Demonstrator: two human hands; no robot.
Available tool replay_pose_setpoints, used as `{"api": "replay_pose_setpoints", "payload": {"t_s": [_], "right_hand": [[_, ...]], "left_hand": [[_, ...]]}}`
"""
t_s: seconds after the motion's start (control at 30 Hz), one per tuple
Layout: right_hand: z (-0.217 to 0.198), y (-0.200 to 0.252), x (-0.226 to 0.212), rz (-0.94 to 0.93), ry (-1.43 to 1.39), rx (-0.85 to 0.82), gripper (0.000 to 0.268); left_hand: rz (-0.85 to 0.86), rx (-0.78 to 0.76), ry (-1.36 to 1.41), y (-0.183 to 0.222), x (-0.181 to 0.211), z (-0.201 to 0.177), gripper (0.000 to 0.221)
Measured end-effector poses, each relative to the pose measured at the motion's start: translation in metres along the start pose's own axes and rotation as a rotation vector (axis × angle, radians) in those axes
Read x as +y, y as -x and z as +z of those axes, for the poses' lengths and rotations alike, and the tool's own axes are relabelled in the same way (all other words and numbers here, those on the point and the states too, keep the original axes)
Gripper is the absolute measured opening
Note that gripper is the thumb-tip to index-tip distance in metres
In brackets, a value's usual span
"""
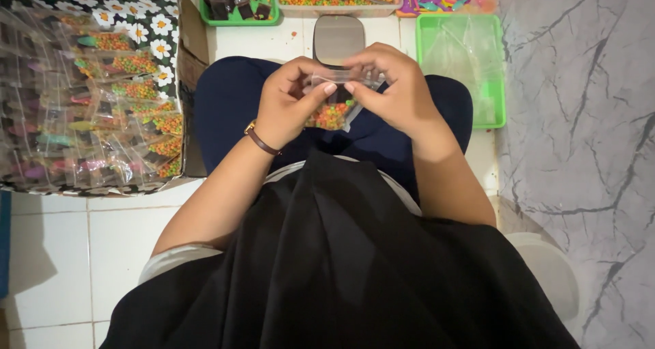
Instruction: Manually packaging small colorful food items into plastic bags, weighing each bag on a digital scale, and sealing them.
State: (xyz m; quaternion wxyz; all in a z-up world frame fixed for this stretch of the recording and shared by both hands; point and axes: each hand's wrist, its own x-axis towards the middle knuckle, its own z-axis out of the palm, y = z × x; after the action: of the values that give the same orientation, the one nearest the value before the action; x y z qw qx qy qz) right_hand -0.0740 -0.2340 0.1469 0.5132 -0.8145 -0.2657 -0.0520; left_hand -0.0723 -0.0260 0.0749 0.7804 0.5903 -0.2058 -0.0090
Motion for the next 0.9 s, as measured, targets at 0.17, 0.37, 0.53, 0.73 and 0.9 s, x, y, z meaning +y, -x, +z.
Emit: {"api": "replay_pose_setpoints", "payload": {"t_s": [0.17,0.37,0.53,0.73,0.9], "right_hand": [[0.008,0.002,0.004,-0.023,0.008,0.039,0.012],[0.011,0.001,0.005,-0.059,0.046,0.08,0.011],[0.013,0.002,0.006,-0.136,0.12,0.104,0.011],[0.012,0.001,-0.002,-0.205,0.149,0.074,0.014],[0.014,0.002,0.001,-0.23,0.164,0.089,0.012]], "left_hand": [[0.001,0.032,-0.031,0.003,-0.001,0.001,0.014],[0.011,0.074,-0.086,0.002,0.004,0.004,0.009],[-0.029,0.113,-0.056,0.003,0.001,0.005,0.008],[-0.03,0.128,-0.093,0.004,-0.002,0.003,0.007],[-0.016,0.117,-0.092,0.003,0.001,0.005,0.006]]}}
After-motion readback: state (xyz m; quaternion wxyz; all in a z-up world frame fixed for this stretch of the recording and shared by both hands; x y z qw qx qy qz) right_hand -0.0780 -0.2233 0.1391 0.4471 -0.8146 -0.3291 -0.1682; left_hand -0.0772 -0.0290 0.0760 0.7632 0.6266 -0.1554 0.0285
